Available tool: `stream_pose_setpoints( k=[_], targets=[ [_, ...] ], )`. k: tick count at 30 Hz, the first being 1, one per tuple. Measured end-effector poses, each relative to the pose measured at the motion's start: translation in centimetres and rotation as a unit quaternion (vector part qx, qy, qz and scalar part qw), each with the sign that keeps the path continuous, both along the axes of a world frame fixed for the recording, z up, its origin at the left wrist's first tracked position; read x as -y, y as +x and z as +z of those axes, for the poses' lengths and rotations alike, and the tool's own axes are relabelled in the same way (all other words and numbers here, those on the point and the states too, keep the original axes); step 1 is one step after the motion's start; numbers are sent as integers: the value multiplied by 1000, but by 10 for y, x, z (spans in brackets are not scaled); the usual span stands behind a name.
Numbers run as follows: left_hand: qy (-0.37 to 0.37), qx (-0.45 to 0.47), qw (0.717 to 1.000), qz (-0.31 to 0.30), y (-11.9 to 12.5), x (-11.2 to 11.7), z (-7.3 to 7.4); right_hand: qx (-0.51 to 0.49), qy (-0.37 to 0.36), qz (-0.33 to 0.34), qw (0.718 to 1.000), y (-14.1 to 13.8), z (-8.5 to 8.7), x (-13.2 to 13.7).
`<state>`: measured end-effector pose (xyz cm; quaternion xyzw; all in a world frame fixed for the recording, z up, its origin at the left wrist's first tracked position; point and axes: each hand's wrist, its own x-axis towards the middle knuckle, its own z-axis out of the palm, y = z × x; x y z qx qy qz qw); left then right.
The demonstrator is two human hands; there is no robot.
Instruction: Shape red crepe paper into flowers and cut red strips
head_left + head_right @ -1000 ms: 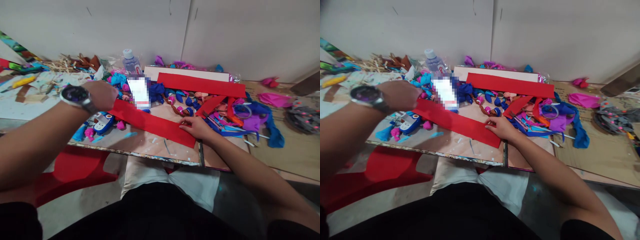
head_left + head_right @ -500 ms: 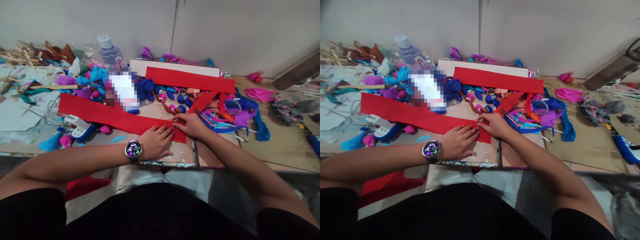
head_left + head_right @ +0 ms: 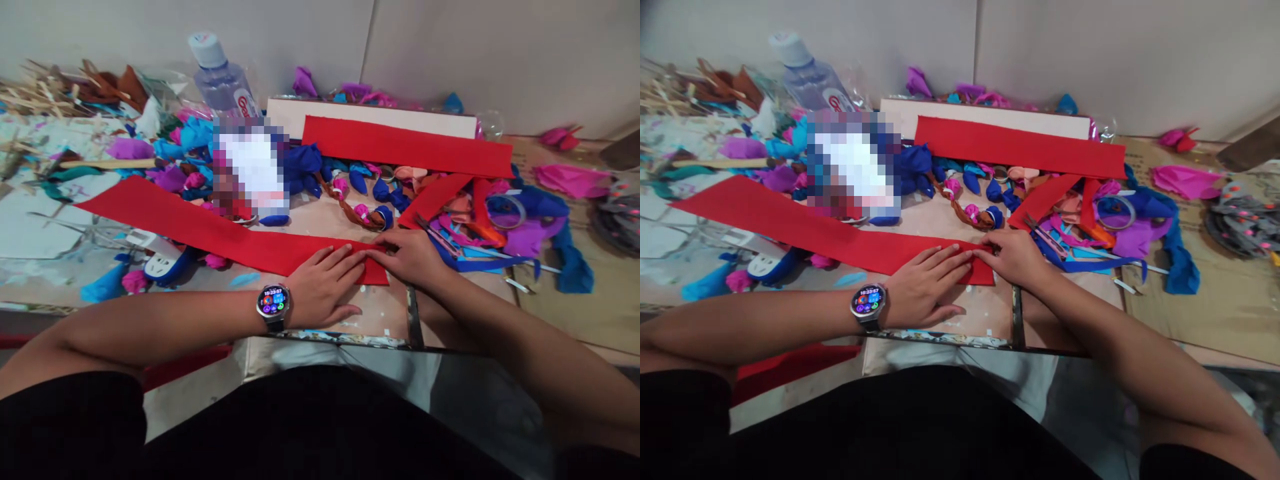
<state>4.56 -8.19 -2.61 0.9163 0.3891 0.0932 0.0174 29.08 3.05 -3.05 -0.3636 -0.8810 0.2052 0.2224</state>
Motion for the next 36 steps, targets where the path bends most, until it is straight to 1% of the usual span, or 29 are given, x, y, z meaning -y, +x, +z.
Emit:
stream_pose_setpoints(
  k=[6,9,16,26,33,36],
  targets=[
    [-45,28,999,9,-1,-4,-5,15,-6,-12,1000,5,5,2],
    [-47,27,998,13,-1,-4,-4,1,-11,-15,1000,6,6,4],
    [-58,31,998,14,-1,-6,-3,-17,-20,-37,999,2,1,7],
    [-69,35,997,24,-1,-8,-6,-25,-16,-8,1000,5,2,8],
    [-80,40,995,34,0,-9,-5,-34,-30,-43,998,3,4,13],
    [-82,41,995,35,0,-9,-6,-38,-28,-41,998,2,3,14]
  ],
)
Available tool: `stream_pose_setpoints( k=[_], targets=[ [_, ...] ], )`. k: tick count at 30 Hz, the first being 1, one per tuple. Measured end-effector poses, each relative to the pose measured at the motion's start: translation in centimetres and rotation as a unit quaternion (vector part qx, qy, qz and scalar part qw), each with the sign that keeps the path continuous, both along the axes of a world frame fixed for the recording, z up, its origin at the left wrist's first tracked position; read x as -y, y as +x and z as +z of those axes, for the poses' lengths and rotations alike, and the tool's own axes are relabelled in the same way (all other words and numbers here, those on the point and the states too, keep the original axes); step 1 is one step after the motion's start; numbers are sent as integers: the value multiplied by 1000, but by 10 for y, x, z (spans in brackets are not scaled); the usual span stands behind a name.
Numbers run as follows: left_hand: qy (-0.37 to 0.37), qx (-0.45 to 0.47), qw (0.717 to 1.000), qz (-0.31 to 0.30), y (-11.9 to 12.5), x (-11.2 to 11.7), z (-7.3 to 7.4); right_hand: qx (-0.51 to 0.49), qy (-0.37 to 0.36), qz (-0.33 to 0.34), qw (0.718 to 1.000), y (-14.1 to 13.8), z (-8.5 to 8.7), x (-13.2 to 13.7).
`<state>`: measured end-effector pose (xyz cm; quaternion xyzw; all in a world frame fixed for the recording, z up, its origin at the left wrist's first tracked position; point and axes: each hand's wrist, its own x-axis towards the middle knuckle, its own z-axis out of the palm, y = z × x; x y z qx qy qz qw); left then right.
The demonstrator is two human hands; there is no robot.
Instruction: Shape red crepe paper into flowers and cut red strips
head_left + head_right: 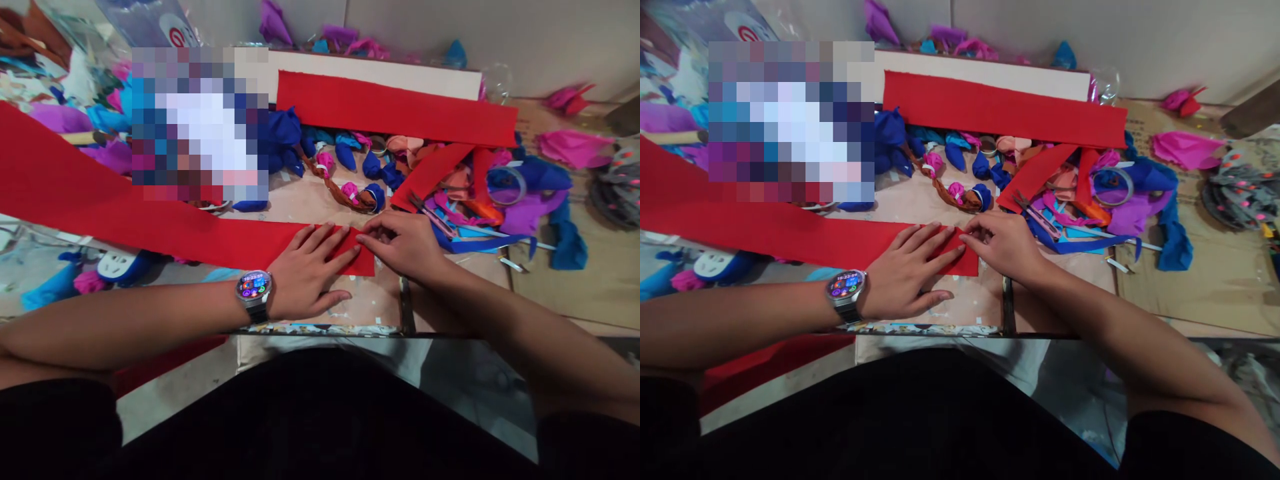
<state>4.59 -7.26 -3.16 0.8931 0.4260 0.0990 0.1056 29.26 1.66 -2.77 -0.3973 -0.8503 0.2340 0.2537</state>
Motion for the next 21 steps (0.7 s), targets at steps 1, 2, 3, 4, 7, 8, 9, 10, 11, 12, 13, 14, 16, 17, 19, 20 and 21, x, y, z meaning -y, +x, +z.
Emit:
stream_pose_setpoints(
  k=[1,2,3,4,7,8,9,10,11,12,13,14,16,17,19,20,21],
  targets=[
    [-1,0,1000,0,0,0,0,-1,1,4,1000,0,-1,0],
    [-1,-1,1000,1,0,0,-1,-2,1,8,1000,0,-1,0],
    [-1,-1,1000,1,0,0,-1,-3,-1,12,1000,0,-2,0],
    [-1,-3,1000,1,0,0,-1,-3,-4,16,1000,0,-1,0],
    [-3,-4,1000,0,0,0,-1,-4,-11,30,999,1,1,1],
    [-3,-3,1000,1,0,0,0,-6,-13,35,999,2,2,1],
    [-3,-2,1000,1,0,0,0,-9,-13,38,999,2,3,1],
    [-3,-1,1000,2,0,0,1,-12,-14,40,999,3,4,1],
    [-3,0,1000,2,0,-1,1,-14,-14,39,999,3,5,1],
    [-4,0,1000,3,0,-1,2,-14,-14,36,999,4,5,1],
    [-5,1,1000,3,0,-1,2,-13,-15,33,999,4,5,0],
    [-5,1,1000,2,0,-1,2,-11,-16,30,999,4,5,0],
    [-6,2,1000,2,0,-1,2,-10,-15,28,999,5,4,-2],
    [-7,2,1000,2,0,-1,1,-12,-13,29,999,5,4,-2],
    [-9,2,1000,2,0,-1,0,-13,-11,31,999,4,4,-3],
    [-9,1,1000,3,0,-1,-1,-14,-12,30,999,4,4,-3],
    [-9,0,1000,4,1,-1,-1,-12,-14,29,999,3,4,-3]
  ],
)
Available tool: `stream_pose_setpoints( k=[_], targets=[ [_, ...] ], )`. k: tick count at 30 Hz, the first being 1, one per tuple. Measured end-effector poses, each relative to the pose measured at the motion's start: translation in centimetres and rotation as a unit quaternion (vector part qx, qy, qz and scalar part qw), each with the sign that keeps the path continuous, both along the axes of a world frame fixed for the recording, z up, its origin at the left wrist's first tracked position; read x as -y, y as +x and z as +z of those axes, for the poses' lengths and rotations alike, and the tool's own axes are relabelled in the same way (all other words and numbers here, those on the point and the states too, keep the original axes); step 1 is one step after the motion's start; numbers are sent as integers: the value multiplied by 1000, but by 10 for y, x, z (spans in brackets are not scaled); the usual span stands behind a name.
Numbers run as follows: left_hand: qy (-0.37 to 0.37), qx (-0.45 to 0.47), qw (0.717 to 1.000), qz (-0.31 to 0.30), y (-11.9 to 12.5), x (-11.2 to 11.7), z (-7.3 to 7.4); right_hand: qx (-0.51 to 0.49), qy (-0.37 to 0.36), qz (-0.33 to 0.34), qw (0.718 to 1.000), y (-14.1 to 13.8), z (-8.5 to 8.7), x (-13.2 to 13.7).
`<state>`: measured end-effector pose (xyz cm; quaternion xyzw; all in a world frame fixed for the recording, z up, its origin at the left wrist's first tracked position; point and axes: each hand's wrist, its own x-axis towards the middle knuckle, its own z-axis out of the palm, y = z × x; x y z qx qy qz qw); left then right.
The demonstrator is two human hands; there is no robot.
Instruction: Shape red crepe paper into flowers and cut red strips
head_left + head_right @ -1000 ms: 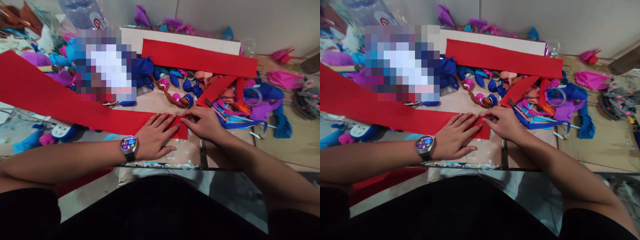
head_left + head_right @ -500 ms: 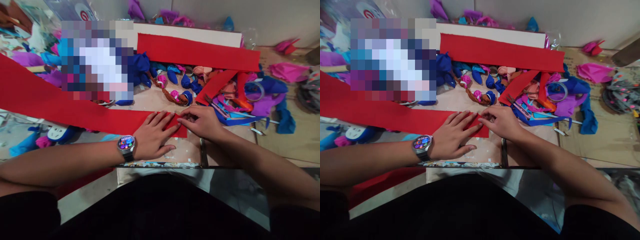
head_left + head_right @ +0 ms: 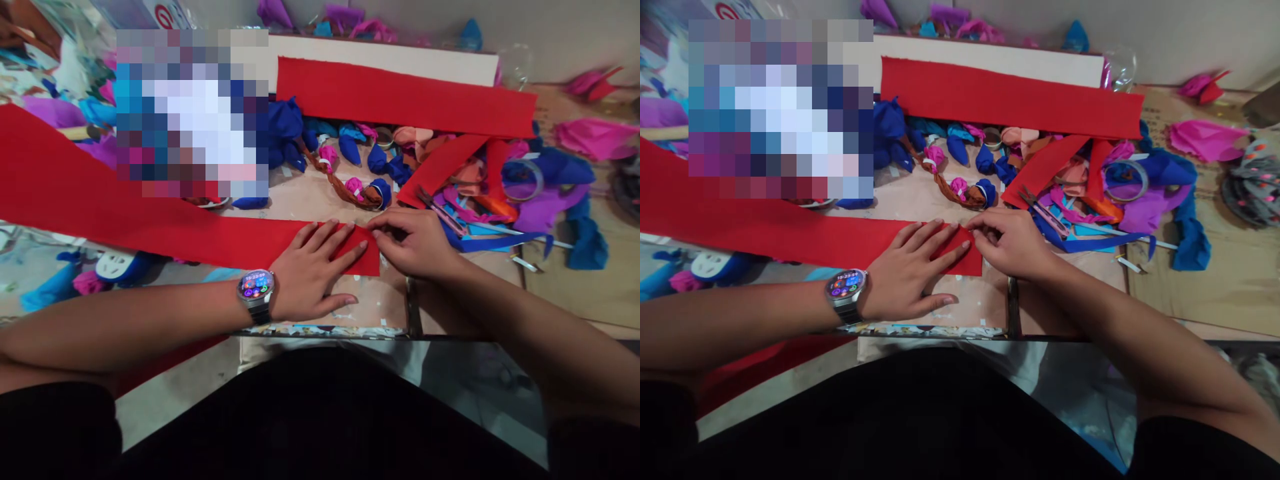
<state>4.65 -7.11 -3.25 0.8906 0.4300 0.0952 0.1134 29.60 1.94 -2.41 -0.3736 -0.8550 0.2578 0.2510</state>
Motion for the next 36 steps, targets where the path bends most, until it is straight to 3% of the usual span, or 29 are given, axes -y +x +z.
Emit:
stream_pose_setpoints(
  k=[9,20,36],
  targets=[
    [9,-21,1000,15,7,-1,8,1,-2,7,1000,0,-1,-1],
    [24,4,1000,13,8,-1,-2,-32,32,42,998,0,-4,-3],
    [12,19,1000,14,9,-1,1,-20,37,51,998,-4,-6,-3]
  ],
)
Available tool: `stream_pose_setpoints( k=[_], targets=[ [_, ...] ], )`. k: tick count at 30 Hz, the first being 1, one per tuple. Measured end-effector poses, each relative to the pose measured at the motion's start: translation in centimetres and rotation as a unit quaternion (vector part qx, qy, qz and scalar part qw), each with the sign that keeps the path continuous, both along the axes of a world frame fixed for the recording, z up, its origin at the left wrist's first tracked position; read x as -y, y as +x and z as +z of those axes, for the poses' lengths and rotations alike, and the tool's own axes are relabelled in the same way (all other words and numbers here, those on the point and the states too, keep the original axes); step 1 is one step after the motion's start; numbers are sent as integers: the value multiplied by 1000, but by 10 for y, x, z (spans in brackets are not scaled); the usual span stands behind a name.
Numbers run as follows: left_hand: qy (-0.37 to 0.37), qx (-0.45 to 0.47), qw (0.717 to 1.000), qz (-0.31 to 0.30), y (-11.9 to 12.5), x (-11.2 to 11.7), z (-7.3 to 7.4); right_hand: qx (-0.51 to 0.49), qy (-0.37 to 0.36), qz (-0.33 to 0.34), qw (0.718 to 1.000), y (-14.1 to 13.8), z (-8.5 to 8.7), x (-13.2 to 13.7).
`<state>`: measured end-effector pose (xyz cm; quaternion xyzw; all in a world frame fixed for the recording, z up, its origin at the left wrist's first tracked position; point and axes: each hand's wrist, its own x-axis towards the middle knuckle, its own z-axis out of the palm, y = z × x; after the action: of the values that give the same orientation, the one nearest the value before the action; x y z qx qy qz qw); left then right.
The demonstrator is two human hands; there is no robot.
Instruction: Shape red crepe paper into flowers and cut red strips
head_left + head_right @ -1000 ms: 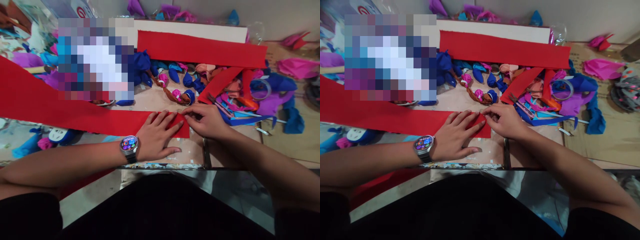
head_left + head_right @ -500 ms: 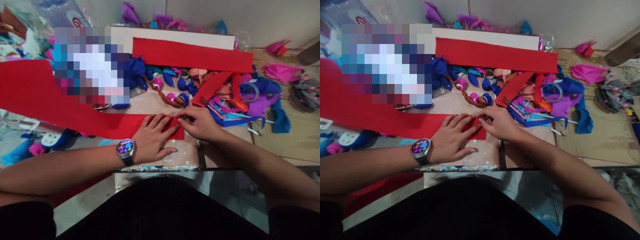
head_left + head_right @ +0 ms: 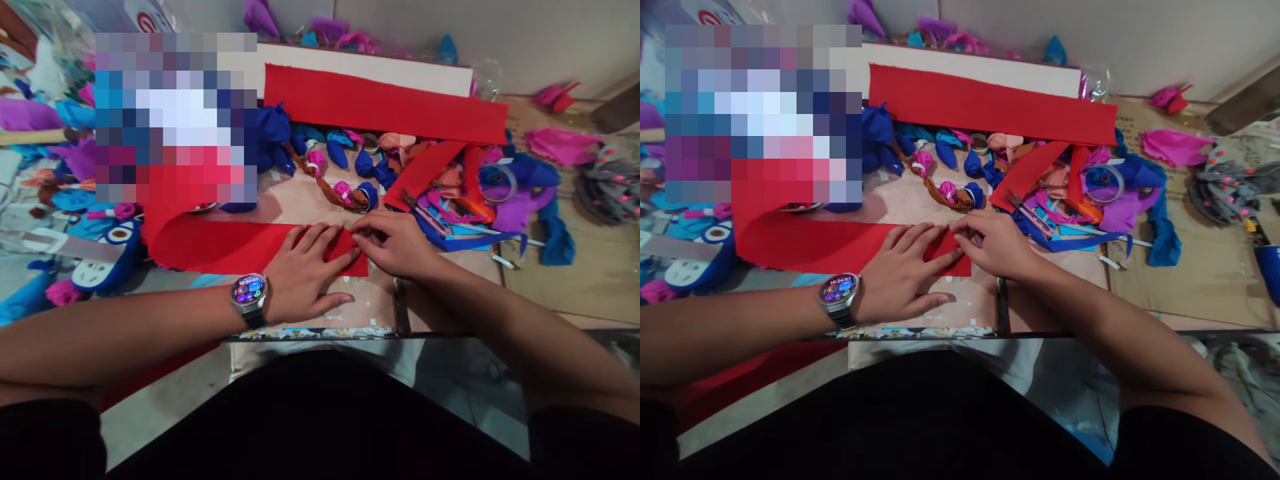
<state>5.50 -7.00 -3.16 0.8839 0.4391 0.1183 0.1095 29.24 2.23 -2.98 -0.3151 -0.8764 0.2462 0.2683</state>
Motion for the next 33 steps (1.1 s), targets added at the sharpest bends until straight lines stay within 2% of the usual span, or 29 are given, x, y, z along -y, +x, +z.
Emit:
stream_pose_setpoints(
  k=[9,15,22,33],
  targets=[
    [-6,12,1000,-2,-1,-2,-1,-6,10,15,1000,2,0,0],
    [1,22,1000,0,-1,-1,-2,-19,7,66,998,6,-3,-5],
    [4,17,1000,-3,-1,-1,-3,-6,28,83,996,10,-4,-8],
    [4,30,1000,-2,-2,-1,-2,14,10,108,994,12,5,-11]
  ],
)
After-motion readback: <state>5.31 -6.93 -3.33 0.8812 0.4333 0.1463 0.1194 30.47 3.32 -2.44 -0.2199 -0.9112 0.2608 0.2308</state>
